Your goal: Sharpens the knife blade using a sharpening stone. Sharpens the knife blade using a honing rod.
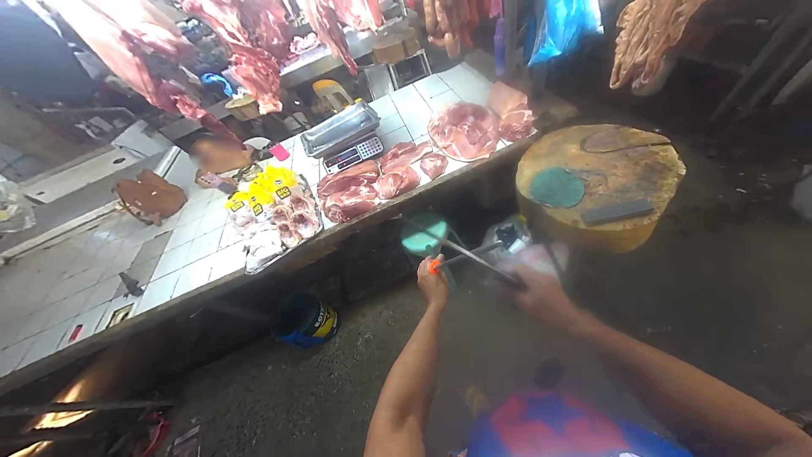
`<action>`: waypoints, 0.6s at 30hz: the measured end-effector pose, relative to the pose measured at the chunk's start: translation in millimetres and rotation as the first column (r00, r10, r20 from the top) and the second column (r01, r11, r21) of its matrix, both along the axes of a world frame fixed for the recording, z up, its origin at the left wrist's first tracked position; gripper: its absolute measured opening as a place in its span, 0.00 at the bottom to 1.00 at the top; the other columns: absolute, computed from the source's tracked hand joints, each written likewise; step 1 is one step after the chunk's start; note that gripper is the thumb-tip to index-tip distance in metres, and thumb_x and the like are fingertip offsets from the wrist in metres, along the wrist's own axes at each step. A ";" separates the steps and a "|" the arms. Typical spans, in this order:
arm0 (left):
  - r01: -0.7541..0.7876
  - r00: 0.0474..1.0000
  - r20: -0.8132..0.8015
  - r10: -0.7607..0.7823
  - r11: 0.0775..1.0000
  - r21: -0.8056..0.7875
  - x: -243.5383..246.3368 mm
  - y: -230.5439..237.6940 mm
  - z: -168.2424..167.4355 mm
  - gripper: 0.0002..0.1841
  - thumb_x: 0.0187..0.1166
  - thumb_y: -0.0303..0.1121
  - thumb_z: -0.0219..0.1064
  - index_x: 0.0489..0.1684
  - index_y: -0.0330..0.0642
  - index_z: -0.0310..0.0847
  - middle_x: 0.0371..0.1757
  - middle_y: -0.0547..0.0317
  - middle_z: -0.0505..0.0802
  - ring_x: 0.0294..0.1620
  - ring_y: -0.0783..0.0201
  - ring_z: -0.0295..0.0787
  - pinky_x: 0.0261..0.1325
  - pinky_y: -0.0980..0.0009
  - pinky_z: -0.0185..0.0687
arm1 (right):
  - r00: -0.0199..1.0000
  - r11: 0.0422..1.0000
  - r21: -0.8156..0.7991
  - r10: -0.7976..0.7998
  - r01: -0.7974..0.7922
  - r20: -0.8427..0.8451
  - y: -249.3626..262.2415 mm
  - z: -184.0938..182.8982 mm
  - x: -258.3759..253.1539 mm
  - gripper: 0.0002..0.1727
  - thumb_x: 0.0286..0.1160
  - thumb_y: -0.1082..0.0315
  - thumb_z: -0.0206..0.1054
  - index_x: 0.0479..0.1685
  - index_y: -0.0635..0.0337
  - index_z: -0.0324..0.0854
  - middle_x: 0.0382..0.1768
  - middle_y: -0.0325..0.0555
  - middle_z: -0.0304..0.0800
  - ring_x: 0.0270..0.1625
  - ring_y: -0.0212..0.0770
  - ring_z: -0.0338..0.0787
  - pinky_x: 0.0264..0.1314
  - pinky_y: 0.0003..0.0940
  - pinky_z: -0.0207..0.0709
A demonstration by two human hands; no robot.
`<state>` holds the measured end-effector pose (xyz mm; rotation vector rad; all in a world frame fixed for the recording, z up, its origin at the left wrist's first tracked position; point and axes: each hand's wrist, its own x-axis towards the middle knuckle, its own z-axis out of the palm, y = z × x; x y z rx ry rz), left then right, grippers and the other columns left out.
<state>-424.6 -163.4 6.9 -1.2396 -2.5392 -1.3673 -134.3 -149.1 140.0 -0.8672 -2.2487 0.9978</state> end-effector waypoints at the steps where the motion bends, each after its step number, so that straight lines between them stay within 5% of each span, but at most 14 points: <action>1: 0.008 1.000 0.004 -0.008 1.000 0.011 3.5 1.1 0.9 0.20 0.88 0.46 0.61 0.57 0.37 0.89 0.64 0.44 0.91 0.71 0.49 0.86 0.78 0.49 0.76 | 0.990 1.000 0.014 -0.025 0.027 -0.136 -0.8 11.2 -7.1 0.24 0.83 0.41 0.64 0.49 0.55 0.87 0.32 0.40 0.89 0.34 0.35 0.87 0.41 0.39 0.84; 3: 0.011 1.000 0.005 -0.012 1.000 0.022 6.5 0.7 -0.6 0.17 0.87 0.41 0.62 0.56 0.37 0.90 0.64 0.44 0.91 0.71 0.49 0.86 0.78 0.50 0.76 | 0.968 0.999 -0.013 -0.053 0.052 -0.245 -5.9 -3.9 -8.0 0.22 0.85 0.45 0.64 0.50 0.56 0.85 0.31 0.39 0.88 0.32 0.32 0.87 0.38 0.35 0.85; 6: -0.044 0.999 0.023 0.044 0.999 -0.018 0.2 -4.7 4.5 0.17 0.85 0.40 0.65 0.57 0.36 0.89 0.64 0.43 0.92 0.71 0.48 0.85 0.78 0.51 0.77 | 0.988 0.985 -0.168 -0.017 0.043 0.156 -14.6 -97.8 28.0 0.29 0.85 0.40 0.58 0.57 0.59 0.84 0.39 0.51 0.91 0.43 0.48 0.92 0.51 0.53 0.85; 9: -0.087 0.996 0.012 0.088 0.995 -0.047 -9.0 -12.7 6.2 0.15 0.84 0.38 0.65 0.54 0.36 0.90 0.61 0.44 0.93 0.70 0.49 0.86 0.77 0.52 0.77 | 0.864 0.964 -0.262 0.101 0.036 0.493 -20.5 -175.5 74.8 0.33 0.85 0.35 0.56 0.58 0.60 0.83 0.43 0.58 0.91 0.49 0.58 0.93 0.57 0.62 0.83; 11: -0.089 0.996 0.023 0.090 0.995 -0.035 -12.2 -14.1 7.7 0.16 0.85 0.40 0.65 0.54 0.36 0.90 0.61 0.44 0.92 0.70 0.50 0.86 0.78 0.53 0.76 | 0.867 0.982 -0.190 0.090 0.005 0.490 -15.4 -158.6 73.7 0.32 0.84 0.35 0.57 0.54 0.58 0.84 0.40 0.55 0.91 0.46 0.56 0.93 0.53 0.62 0.84; 13: -0.072 0.997 0.038 0.073 0.997 -0.021 -10.0 -13.0 6.5 0.17 0.86 0.42 0.64 0.54 0.35 0.90 0.62 0.43 0.92 0.71 0.49 0.86 0.78 0.52 0.76 | 0.927 0.995 -0.095 0.061 -0.027 0.371 -8.9 -92.3 48.8 0.29 0.84 0.39 0.60 0.53 0.59 0.85 0.39 0.54 0.91 0.45 0.55 0.93 0.51 0.61 0.85; 16: -0.046 0.999 0.028 0.045 0.998 0.035 -5.0 -2.8 2.6 0.16 0.85 0.40 0.64 0.52 0.36 0.90 0.60 0.44 0.93 0.69 0.49 0.86 0.76 0.51 0.77 | 0.999 0.999 0.036 -0.026 0.027 -0.026 -2.0 -11.0 10.4 0.26 0.84 0.41 0.62 0.52 0.57 0.86 0.34 0.44 0.89 0.35 0.38 0.89 0.41 0.42 0.85; 18: -0.046 0.999 0.027 0.045 0.997 0.059 -3.1 -0.2 -0.4 0.17 0.85 0.41 0.65 0.51 0.34 0.90 0.59 0.44 0.93 0.68 0.50 0.88 0.76 0.52 0.78 | 0.974 0.997 0.030 -0.058 0.066 -0.217 -4.6 -13.1 -0.4 0.24 0.86 0.44 0.63 0.50 0.58 0.85 0.30 0.39 0.88 0.30 0.31 0.87 0.34 0.35 0.85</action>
